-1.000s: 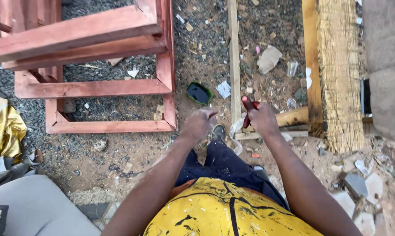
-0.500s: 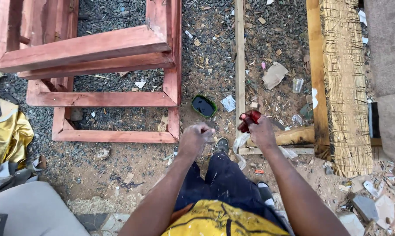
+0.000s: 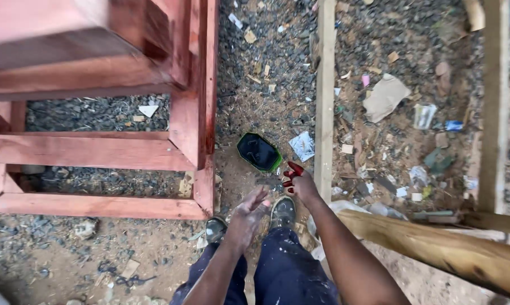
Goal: Applying wood stain to a wooden frame using a cloth rag
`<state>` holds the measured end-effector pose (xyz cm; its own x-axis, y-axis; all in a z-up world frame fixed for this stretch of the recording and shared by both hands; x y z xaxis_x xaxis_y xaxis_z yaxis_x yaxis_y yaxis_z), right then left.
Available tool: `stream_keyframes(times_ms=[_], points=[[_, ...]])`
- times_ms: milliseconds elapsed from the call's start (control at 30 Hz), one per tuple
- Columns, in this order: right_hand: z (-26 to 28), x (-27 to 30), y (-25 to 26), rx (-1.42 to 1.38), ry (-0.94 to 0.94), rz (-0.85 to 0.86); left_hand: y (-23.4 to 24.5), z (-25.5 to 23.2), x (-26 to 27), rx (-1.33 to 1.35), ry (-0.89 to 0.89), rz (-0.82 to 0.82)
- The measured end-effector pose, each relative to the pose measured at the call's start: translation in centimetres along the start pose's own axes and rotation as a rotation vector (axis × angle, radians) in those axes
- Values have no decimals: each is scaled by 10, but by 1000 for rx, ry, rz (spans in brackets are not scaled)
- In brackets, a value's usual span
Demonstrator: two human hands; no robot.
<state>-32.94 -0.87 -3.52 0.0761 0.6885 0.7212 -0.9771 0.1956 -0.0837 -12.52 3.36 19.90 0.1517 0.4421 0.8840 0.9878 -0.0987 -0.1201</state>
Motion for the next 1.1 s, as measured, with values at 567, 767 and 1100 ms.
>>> stream_keyframes(times_ms=[567,767,1100], points=[[-82,-131,-1,677,-59,-64,53,95,-103,352,119,-80],[11,10,10,600,119,-57,40,103,-46,460,49,-87],[224,344,-37,381,162,-194,27,-22,184,336,57,-196]])
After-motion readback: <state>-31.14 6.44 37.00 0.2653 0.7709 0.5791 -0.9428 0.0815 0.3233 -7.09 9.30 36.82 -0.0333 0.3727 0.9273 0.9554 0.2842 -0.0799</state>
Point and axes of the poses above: each hand's wrist, its own x-axis away from the middle knuckle, its own y-axis out of the back of the hand, z = x × y, the point moved 4 cm from there along -x, towards the middle knuckle, and after that the axes turned 14 degrees about y, right-handed, at the moved point
